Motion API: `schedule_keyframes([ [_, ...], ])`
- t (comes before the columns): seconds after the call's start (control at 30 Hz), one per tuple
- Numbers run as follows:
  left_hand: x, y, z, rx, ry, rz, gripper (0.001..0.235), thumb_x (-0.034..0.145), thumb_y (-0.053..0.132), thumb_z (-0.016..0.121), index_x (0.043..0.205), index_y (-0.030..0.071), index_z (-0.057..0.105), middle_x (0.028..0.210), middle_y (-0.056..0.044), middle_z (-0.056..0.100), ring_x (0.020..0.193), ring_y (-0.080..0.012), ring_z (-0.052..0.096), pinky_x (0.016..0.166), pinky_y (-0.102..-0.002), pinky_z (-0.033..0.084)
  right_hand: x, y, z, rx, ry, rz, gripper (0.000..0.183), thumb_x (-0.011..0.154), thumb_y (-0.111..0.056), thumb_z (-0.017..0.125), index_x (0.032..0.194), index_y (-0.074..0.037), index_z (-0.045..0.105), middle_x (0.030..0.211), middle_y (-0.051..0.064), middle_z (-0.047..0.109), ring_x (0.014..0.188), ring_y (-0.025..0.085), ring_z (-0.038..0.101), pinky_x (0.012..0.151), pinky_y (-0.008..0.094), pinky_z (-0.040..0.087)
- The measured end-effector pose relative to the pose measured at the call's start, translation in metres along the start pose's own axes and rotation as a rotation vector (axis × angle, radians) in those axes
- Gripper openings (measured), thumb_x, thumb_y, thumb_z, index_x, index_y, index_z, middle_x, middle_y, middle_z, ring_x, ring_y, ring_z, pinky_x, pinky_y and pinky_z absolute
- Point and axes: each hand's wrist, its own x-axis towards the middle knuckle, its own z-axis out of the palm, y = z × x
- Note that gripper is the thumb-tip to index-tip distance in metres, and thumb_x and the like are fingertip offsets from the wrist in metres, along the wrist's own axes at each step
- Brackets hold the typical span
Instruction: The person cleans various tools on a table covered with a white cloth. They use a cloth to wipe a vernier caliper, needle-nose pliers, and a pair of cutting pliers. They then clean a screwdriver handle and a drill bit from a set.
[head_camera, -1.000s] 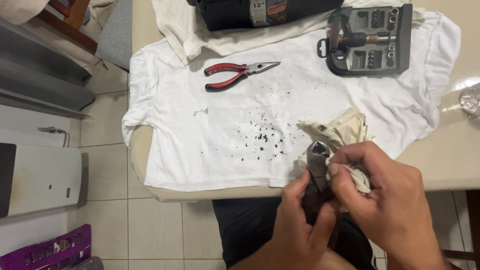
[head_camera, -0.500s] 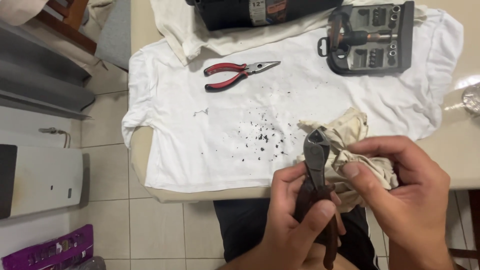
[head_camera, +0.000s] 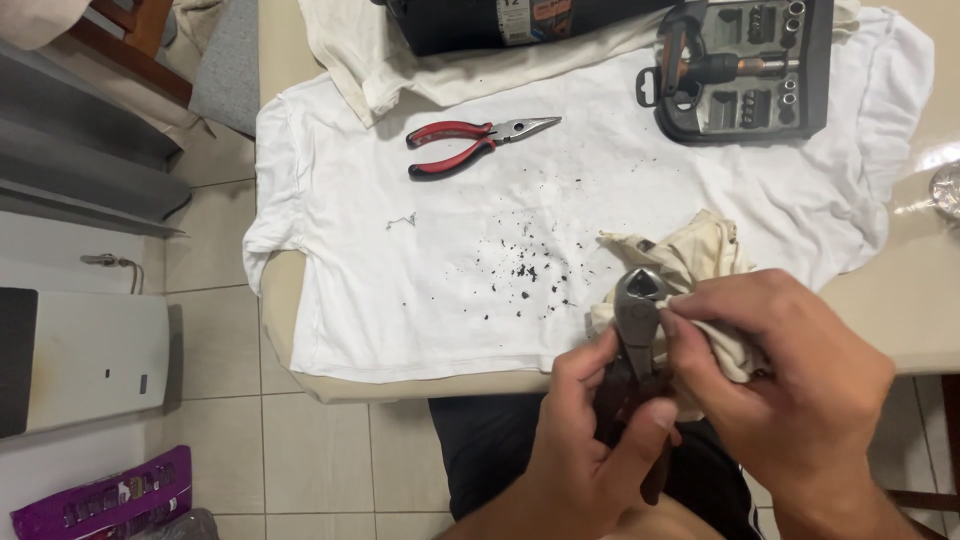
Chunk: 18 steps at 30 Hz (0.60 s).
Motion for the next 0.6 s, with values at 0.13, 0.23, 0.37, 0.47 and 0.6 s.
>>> schedule_keyframes([
  [0.13,0.003,-0.002,0.0,0.026,0.036,0.015,0.069,0.116,0.031,0.066,0.163,-0.011,0.037,0.115,-0.026,0.075,0.086,-0.0244,0.077,0.081,-0.038,0.067,-0.001,0.001,-0.003,-0.117,-0.079,-0.152,0.014,0.108,0.007,0.075,0.12,0.003,0.08,0.114,0.017,0.083,0.101,0.029,0.079,0.095,0.037,0.062],
  [0.23,0.003,-0.007,0.0,0.042,0.052,-0.03,0.069,0.113,0.026,0.067,0.164,-0.009,0.037,0.129,-0.026,0.073,0.089,-0.0235,0.078,0.084,-0.038,0.067,-0.001,0.002,-0.005,-0.149,-0.132,-0.146,0.02,0.108,0.01,0.073,0.125,0.002,0.079,0.119,0.017,0.081,0.107,0.03,0.078,0.099,0.039,0.061],
  [0.37,0.004,-0.01,0.004,0.043,0.054,-0.057,0.071,0.113,0.032,0.066,0.164,-0.01,0.038,0.127,-0.028,0.076,0.089,-0.0256,0.08,0.082,-0.039,0.069,-0.003,0.009,-0.006,-0.174,-0.164,-0.103,0.016,0.108,0.005,0.073,0.122,-0.001,0.078,0.117,0.013,0.081,0.107,0.028,0.078,0.097,0.038,0.06],
  [0.47,0.004,-0.013,0.005,0.105,0.067,-0.031,0.069,0.113,0.034,0.066,0.161,-0.01,0.042,0.135,-0.027,0.073,0.093,-0.0229,0.08,0.086,-0.037,0.069,-0.005,0.012,-0.005,-0.151,-0.174,-0.04,0.011,0.108,0.001,0.074,0.118,-0.004,0.077,0.113,0.009,0.081,0.104,0.025,0.078,0.09,0.036,0.059],
  [0.6,0.003,-0.021,0.006,0.322,0.112,0.064,0.065,0.113,0.036,0.064,0.159,-0.008,0.046,0.146,-0.027,0.073,0.134,-0.0344,0.077,0.112,-0.044,0.064,-0.005,0.016,-0.005,-0.118,-0.215,0.117,0.01,0.108,-0.01,0.073,0.117,-0.011,0.077,0.11,0.0,0.081,0.096,0.015,0.077,0.08,0.031,0.054],
])
